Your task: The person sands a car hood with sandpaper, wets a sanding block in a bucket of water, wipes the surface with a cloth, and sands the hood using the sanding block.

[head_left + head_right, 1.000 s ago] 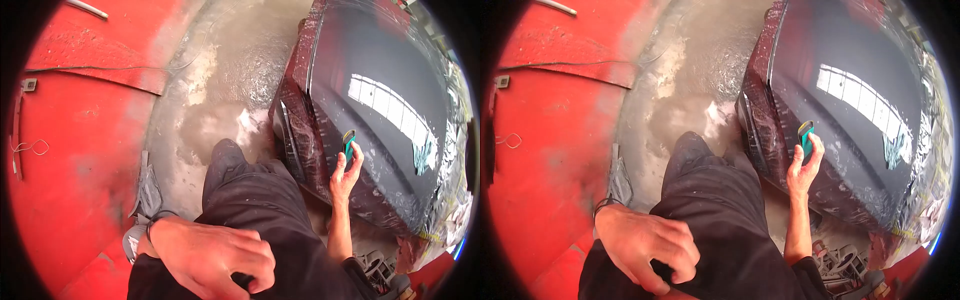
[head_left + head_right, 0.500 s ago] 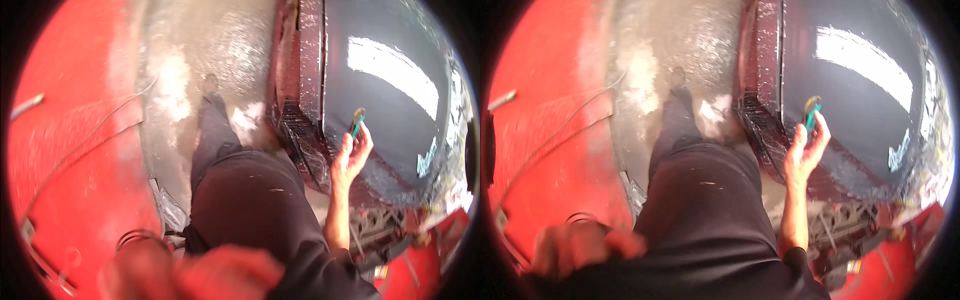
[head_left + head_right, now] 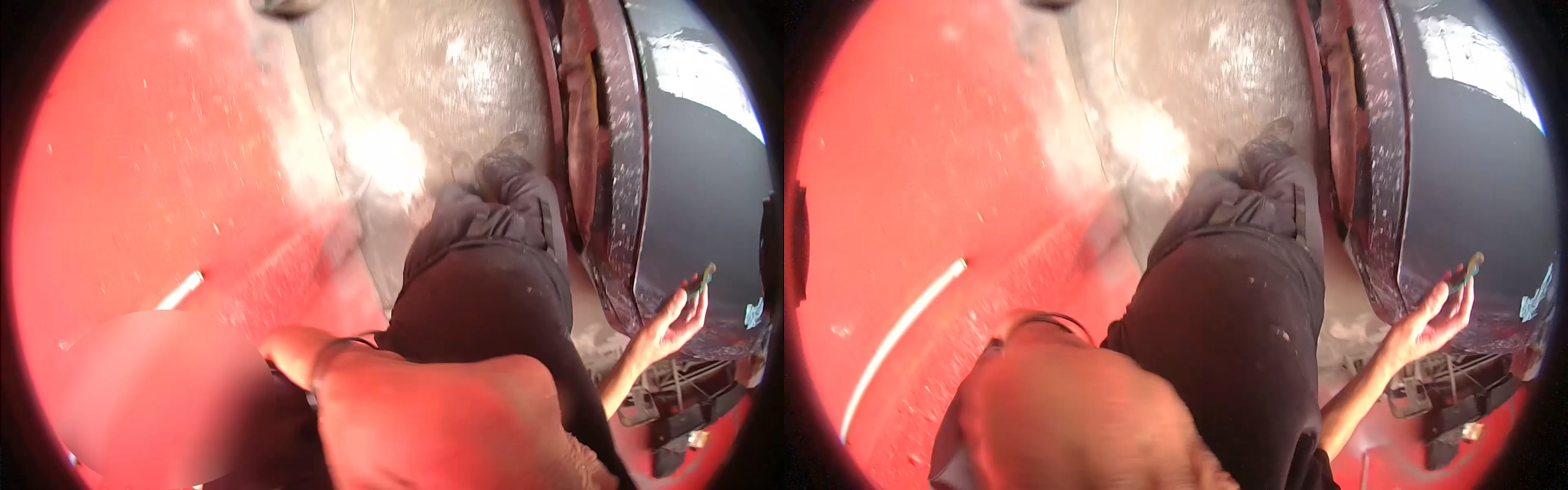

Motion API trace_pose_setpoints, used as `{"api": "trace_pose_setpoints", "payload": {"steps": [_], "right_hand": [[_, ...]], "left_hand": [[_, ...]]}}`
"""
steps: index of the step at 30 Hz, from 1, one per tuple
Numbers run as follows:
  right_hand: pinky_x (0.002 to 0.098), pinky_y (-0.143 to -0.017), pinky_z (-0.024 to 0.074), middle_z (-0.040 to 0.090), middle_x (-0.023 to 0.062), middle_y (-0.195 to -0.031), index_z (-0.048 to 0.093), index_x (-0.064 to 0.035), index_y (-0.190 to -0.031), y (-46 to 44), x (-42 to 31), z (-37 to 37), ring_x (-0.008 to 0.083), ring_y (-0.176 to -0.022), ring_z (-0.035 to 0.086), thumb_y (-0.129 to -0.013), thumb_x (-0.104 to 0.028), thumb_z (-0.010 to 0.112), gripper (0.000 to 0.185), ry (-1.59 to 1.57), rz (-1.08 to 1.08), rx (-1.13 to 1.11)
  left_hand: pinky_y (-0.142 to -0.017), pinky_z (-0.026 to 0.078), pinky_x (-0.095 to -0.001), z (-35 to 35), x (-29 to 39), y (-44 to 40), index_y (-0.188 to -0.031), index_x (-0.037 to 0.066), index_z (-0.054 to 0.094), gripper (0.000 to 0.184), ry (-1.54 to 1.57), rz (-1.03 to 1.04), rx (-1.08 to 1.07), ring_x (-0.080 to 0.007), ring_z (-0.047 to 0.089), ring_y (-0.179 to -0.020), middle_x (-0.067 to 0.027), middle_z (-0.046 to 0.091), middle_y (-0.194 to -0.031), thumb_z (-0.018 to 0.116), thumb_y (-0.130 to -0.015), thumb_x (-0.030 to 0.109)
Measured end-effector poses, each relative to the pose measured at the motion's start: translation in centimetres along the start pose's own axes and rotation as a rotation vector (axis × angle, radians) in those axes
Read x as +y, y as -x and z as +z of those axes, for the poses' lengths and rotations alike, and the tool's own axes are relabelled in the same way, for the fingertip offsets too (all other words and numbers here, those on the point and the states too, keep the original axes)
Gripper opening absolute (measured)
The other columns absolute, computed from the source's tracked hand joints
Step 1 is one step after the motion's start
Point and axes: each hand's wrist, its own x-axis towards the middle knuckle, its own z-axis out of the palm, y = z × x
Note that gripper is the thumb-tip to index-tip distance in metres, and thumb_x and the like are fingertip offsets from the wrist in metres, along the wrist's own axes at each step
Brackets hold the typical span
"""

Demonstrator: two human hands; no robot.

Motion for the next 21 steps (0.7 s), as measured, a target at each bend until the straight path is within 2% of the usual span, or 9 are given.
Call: {"api": "trace_pose_setpoints", "payload": {"steps": [2,5,9,10,12,15,16,18,21], "right_hand": [[0.0383,-0.115,0.0521,0.064,0.0141,-0.153,0.055,-0.0026,-0.157,-1.3,2.0,-0.5,0.0222,-0.137,0.063,-0.113,-0.012,0.069,0.047,0.181,-0.056,0.135],[0.0372,-0.116,0.0488,0.065,0.0095,-0.148,0.059,-0.0056,-0.155,-3.0,1.7,3.3,0.0214,-0.135,0.062,-0.112,-0.013,0.071,0.045,0.141,0.138,0.309],[0.0396,-0.113,0.0510,0.068,0.0101,-0.145,0.066,-0.0051,-0.148,-7.9,0.2,9.7,0.0238,-0.129,0.065,-0.110,-0.015,0.075,0.041,0.097,0.138,0.424],[0.0411,-0.113,0.0516,0.070,0.0120,-0.143,0.068,-0.0055,-0.146,-9.8,0.5,10.9,0.0260,-0.128,0.066,-0.108,-0.016,0.077,0.040,0.116,0.105,0.441],[0.0456,-0.113,0.0516,0.072,0.0162,-0.139,0.072,-0.0073,-0.144,-14.6,-0.6,12.6,0.0337,-0.128,0.066,-0.105,-0.019,0.080,0.041,0.361,0.010,0.460],[0.0484,-0.110,0.0515,0.072,0.0169,-0.138,0.072,-0.0104,-0.145,-18.7,0.7,15.3,0.0367,-0.127,0.065,-0.103,-0.021,0.081,0.044,0.365,0.031,0.565],[0.0488,-0.110,0.0516,0.072,0.0170,-0.138,0.072,-0.0105,-0.145,-20.2,1.1,16.2,0.0372,-0.126,0.065,-0.102,-0.020,0.082,0.045,0.398,0.037,0.598],[0.0500,-0.110,0.0521,0.070,0.0168,-0.140,0.072,-0.0113,-0.145,-23.1,2.0,17.9,0.0387,-0.127,0.063,-0.102,-0.018,0.082,0.046,0.442,0.067,0.664],[0.0520,-0.111,0.0528,0.067,0.0159,-0.145,0.073,-0.0144,-0.145,-27.4,2.9,19.8,0.0404,-0.130,0.061,-0.101,-0.018,0.081,0.045,0.506,0.160,0.770]], "left_hand": [[-0.077,0.059,-0.0478,-2.1,1.0,-3.6,-0.106,-0.014,0.072,0.040,0.039,-0.097,-0.099,-0.0408,0.074,-0.093,-0.0281,0.076,-0.103,0.077,-0.109,0.025],[-0.078,0.060,-0.0479,-4.0,4.2,-8.7,-0.109,-0.016,0.074,0.042,0.015,-0.347,-0.196,-0.0417,0.075,-0.097,-0.0292,0.076,-0.106,0.079,-0.108,0.026],[-0.067,0.049,-0.0515,-4.7,8.7,-13.6,-0.074,0.003,0.065,0.054,-0.348,-0.684,-0.327,-0.0450,0.060,-0.070,-0.0181,0.059,-0.075,0.086,-0.098,0.047],[-0.061,0.039,-0.0482,-5.7,9.8,-16.1,-0.071,0.004,0.061,0.057,-0.391,-0.687,-0.333,-0.0368,0.050,-0.062,-0.0127,0.051,-0.068,0.083,-0.103,0.046],[-0.085,0.058,-0.0458,-9.3,12.2,-19.0,-0.114,-0.001,0.058,0.040,-0.750,-0.526,-0.178,-0.0295,0.071,-0.084,-0.0104,0.071,-0.093,0.064,-0.113,0.039],[-0.128,0.045,-0.0610,-13.2,12.5,-27.2,-0.162,-0.003,0.052,0.065,-0.808,-0.509,0.326,-0.0494,0.053,-0.154,-0.0238,0.067,-0.154,0.072,-0.110,0.029],[-0.129,0.044,-0.0559,-17.2,14.1,-30.0,-0.159,0.000,0.059,0.058,-0.962,-0.681,0.175,-0.0413,0.058,-0.151,-0.0167,0.069,-0.154,0.074,-0.108,0.024],[-0.123,0.049,-0.0471,-21.5,13.5,-34.1,-0.149,0.001,0.068,0.054,-1.342,-1.120,-0.316,-0.0325,0.066,-0.141,-0.0135,0.072,-0.148,0.082,-0.102,0.024],[-0.116,0.052,-0.0423,-28.8,13.1,-34.2,-0.125,0.006,0.078,0.031,-1.283,-1.409,-0.723,-0.0304,0.071,-0.132,-0.0135,0.078,-0.132,0.085,-0.098,0.020]]}}
